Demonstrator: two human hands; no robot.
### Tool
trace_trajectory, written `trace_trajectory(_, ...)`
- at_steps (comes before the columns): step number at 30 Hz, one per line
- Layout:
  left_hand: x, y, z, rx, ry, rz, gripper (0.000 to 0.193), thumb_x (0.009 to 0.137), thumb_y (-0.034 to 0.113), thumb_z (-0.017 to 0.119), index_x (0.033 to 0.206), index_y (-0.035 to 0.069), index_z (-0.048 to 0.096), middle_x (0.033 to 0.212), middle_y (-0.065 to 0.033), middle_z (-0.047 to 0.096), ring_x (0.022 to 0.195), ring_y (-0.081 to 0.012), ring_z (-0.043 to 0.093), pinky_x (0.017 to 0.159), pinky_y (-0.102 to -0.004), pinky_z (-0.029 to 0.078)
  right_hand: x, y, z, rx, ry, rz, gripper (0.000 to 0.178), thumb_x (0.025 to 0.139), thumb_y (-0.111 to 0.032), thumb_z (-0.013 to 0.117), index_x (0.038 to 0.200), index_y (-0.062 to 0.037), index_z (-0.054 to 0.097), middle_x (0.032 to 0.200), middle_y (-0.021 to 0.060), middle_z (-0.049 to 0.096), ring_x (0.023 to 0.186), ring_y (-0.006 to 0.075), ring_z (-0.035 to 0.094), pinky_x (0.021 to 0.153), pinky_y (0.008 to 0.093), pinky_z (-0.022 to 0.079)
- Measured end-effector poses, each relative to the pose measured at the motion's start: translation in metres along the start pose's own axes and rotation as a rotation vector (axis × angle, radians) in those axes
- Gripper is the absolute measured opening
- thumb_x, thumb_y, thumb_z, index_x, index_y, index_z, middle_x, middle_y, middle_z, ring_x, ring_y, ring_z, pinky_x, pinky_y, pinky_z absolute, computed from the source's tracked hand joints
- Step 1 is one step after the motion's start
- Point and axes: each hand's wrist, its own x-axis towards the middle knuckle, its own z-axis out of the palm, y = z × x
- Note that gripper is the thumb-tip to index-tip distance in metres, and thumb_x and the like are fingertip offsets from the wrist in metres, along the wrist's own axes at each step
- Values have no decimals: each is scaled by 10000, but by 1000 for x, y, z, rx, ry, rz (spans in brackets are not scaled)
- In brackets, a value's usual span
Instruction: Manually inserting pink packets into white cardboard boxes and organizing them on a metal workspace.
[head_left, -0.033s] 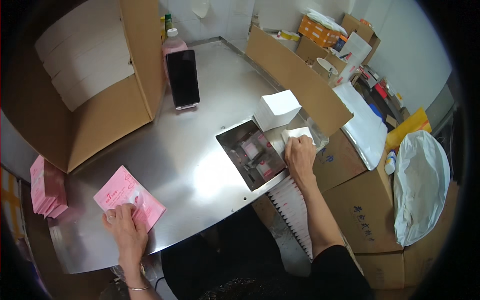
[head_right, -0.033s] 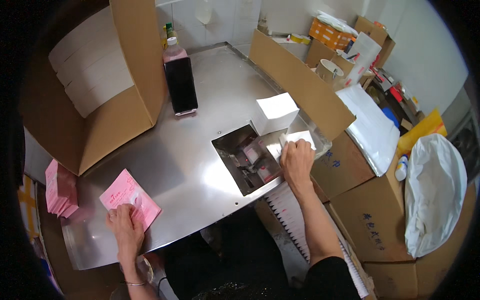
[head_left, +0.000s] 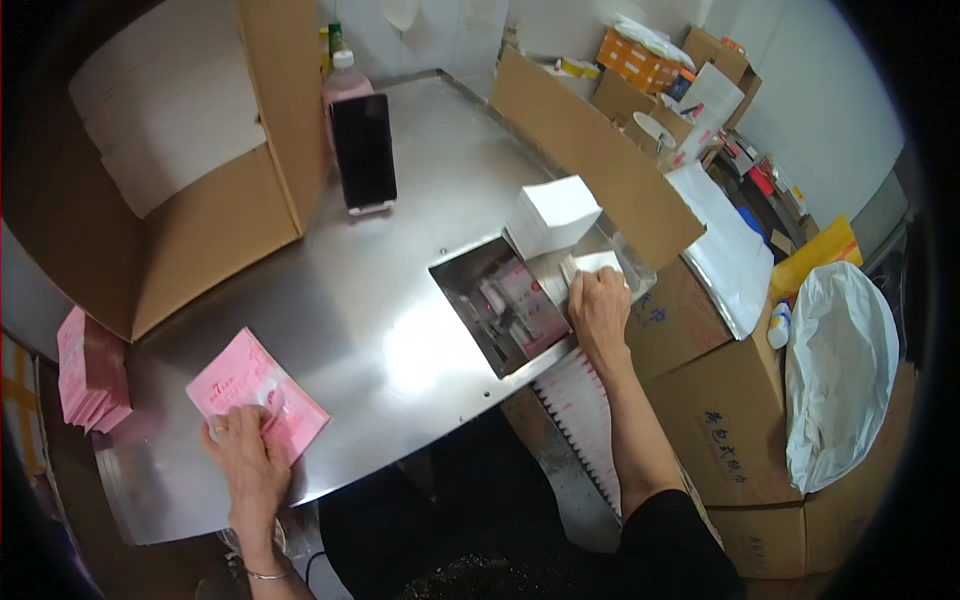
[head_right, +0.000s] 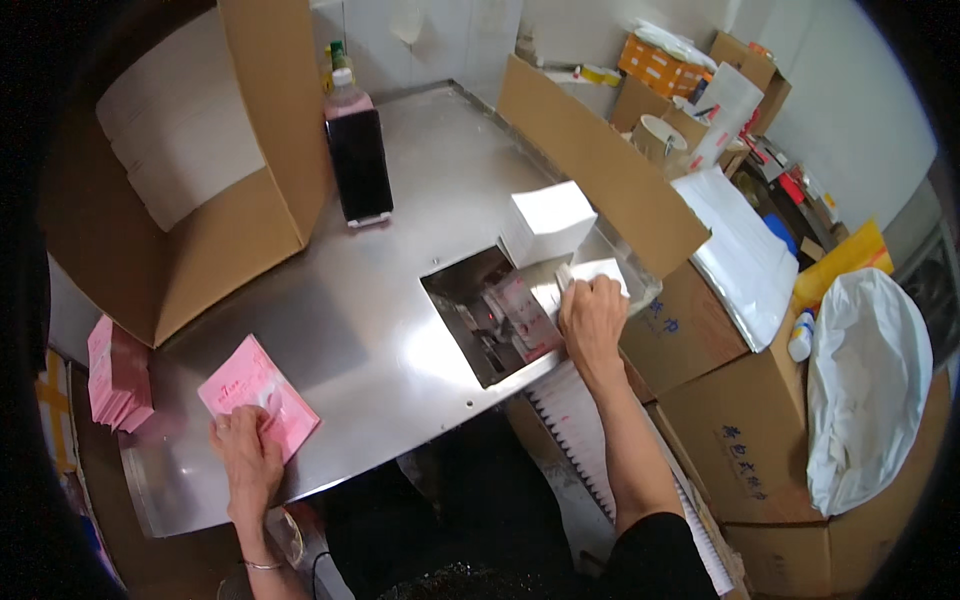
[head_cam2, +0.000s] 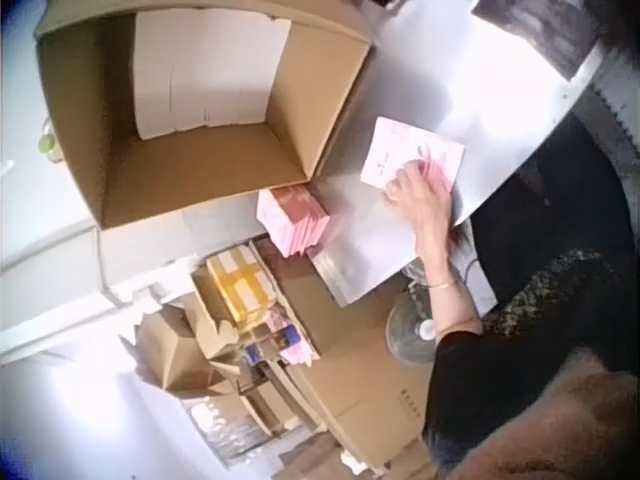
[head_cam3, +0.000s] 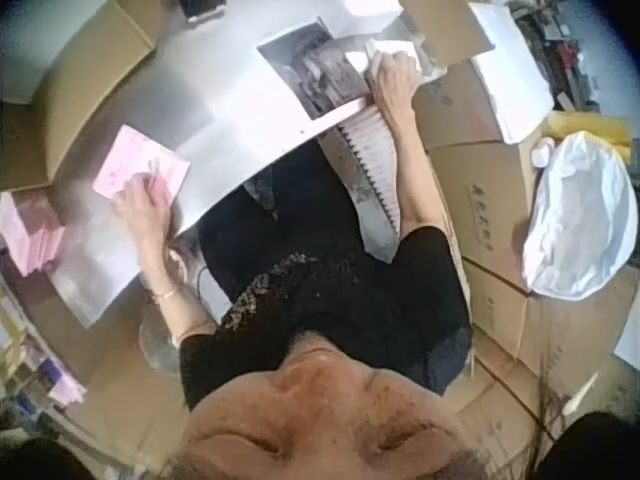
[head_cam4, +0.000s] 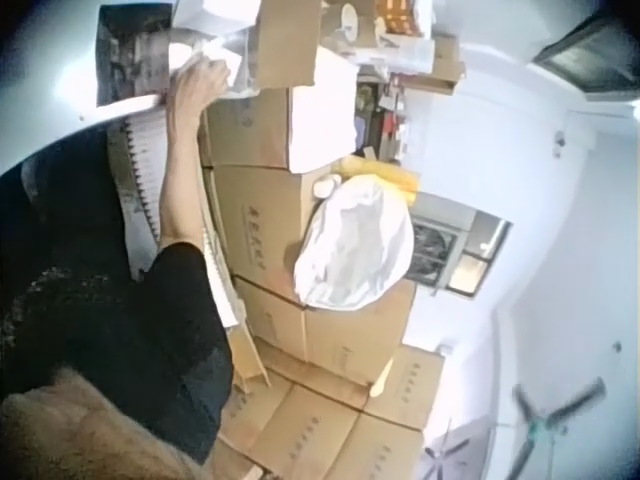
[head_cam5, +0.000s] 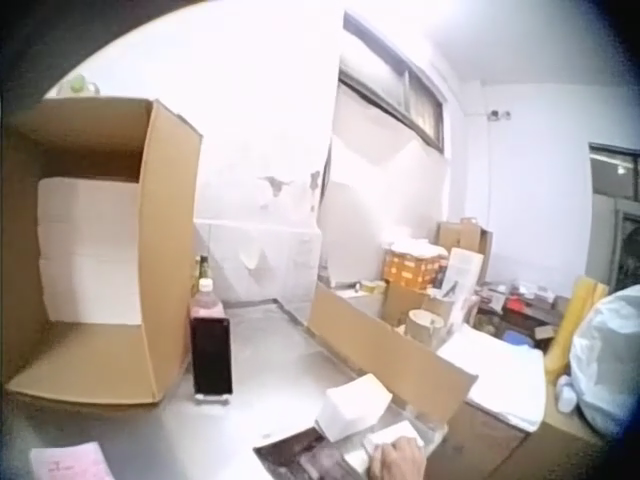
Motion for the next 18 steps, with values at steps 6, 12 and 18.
trace_trajectory(6,10,43,-17,-320,-117,215,362,754,-34,624,1103,40,565,1056,-161,556,1014,-368,533,1028,-446,400,-7,-2,-10,174,23,46,272,850,-7,581,1095,-8,698,999,184,637,922,372,608,839,447,492)
trace_trajectory(12,14,121,50,-601,-110,609,526,712,128,761,1191,0,585,1308,-261,516,1230,-440,500,864,-452,445,-34,-67,-26,543,68,-342,468,811,7,616,1276,19,569,1157,198,639,1068,401,627,957,545,495)
trace_trajectory(18,17,119,40,-286,-73,451,769,694,399,782,1307,-5,552,1498,-296,382,1359,-445,418,886,-482,402,-62,-147,-57,517,-261,-637,371,848,-162,616,1149,56,622,1131,214,620,1067,343,634,1100,742,238)
